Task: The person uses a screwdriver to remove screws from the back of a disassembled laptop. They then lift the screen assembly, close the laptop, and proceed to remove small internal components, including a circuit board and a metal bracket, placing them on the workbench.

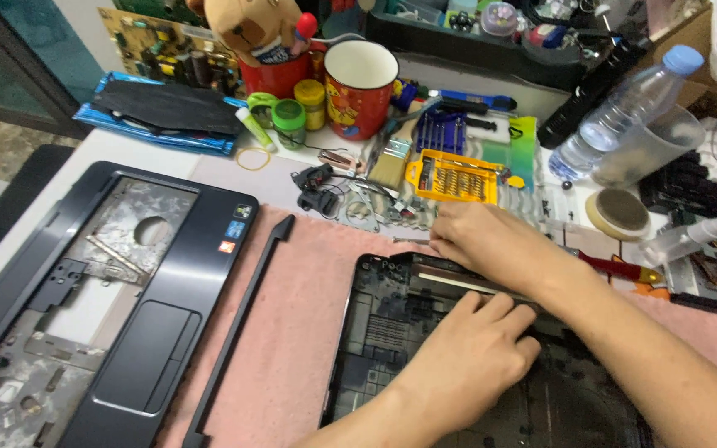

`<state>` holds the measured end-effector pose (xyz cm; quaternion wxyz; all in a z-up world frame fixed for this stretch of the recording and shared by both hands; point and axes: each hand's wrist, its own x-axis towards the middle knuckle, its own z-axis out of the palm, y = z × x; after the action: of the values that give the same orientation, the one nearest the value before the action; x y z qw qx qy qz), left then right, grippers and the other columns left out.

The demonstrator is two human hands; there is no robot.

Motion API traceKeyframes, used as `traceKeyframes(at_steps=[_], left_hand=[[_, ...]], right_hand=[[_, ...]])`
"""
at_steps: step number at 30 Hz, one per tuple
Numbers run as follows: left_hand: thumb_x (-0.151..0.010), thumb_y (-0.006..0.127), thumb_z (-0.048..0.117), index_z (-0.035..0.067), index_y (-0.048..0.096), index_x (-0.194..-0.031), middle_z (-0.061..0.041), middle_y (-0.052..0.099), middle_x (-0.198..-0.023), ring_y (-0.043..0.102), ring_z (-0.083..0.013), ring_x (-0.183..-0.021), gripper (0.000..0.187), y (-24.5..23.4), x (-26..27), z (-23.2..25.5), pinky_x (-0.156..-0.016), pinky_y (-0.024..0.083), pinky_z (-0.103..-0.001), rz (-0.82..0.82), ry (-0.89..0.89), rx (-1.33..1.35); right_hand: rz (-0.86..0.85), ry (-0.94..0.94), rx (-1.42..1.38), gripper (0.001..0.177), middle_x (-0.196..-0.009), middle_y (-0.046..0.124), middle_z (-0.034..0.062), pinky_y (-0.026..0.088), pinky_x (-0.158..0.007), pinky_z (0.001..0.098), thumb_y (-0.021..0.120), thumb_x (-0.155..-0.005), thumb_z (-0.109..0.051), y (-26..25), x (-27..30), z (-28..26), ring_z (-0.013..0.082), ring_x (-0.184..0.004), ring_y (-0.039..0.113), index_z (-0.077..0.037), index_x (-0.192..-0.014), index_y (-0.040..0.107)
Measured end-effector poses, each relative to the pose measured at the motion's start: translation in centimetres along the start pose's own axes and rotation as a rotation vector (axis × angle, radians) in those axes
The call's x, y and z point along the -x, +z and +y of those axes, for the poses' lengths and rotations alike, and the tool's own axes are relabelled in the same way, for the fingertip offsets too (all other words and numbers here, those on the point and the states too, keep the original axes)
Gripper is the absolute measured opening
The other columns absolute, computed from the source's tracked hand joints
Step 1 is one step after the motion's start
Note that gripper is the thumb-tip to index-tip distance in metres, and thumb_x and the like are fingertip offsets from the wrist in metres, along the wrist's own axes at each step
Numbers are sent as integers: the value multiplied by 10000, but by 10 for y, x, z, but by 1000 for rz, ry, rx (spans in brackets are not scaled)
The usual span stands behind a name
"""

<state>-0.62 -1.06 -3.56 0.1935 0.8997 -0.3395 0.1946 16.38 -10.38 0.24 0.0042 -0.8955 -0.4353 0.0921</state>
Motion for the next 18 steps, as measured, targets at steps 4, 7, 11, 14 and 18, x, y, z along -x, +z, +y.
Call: traceKeyframes(at_steps=[4,7,11,14,18], left_hand=[[-980,737,192,161,800,-993,-83,725,-1155,650,-339,-1141,71,-4,-1,-6,-919,483,-498,10,39,26],[-964,729,221,145,799,-1011,-129,730,-1348,643,-360,-1208,113,-7,-1,-7,-952,488,-517,2,56,53],[-1037,756,225,105,771,-1074,-186,760,-1468,650,-397,-1174,127,-10,-3,-10,-948,488,-540,16,39,126],[-1026,799,207,87,752,-1188,-135,709,-1189,618,-398,-1041,206,-14,-18,-14,-846,475,-583,-2,-16,209],[-911,925,371,76,712,-1411,-183,661,-1379,597,-426,-1206,619,-8,-45,-15,-976,468,-538,-71,-58,144]], right_hand=[[193,-77,-177,102,-983,747,82,556,-830,445,706,-1084,-221,-14,37,18,287,-890,745,-122,-1060,715],[388,46,-311,74,-899,761,17,547,-755,308,802,-1000,-172,-36,112,5,139,-797,724,-134,-1040,753],[655,287,-854,62,-917,866,142,717,-738,253,714,-1073,-61,-15,211,-3,156,-729,870,-15,-1040,690],[755,397,-1100,132,-991,838,216,747,-718,342,703,-1027,78,37,248,8,271,-718,897,32,-1148,675],[819,364,-1159,211,-1054,877,271,777,-778,355,741,-1009,85,50,247,6,309,-812,927,-18,-1134,606]])
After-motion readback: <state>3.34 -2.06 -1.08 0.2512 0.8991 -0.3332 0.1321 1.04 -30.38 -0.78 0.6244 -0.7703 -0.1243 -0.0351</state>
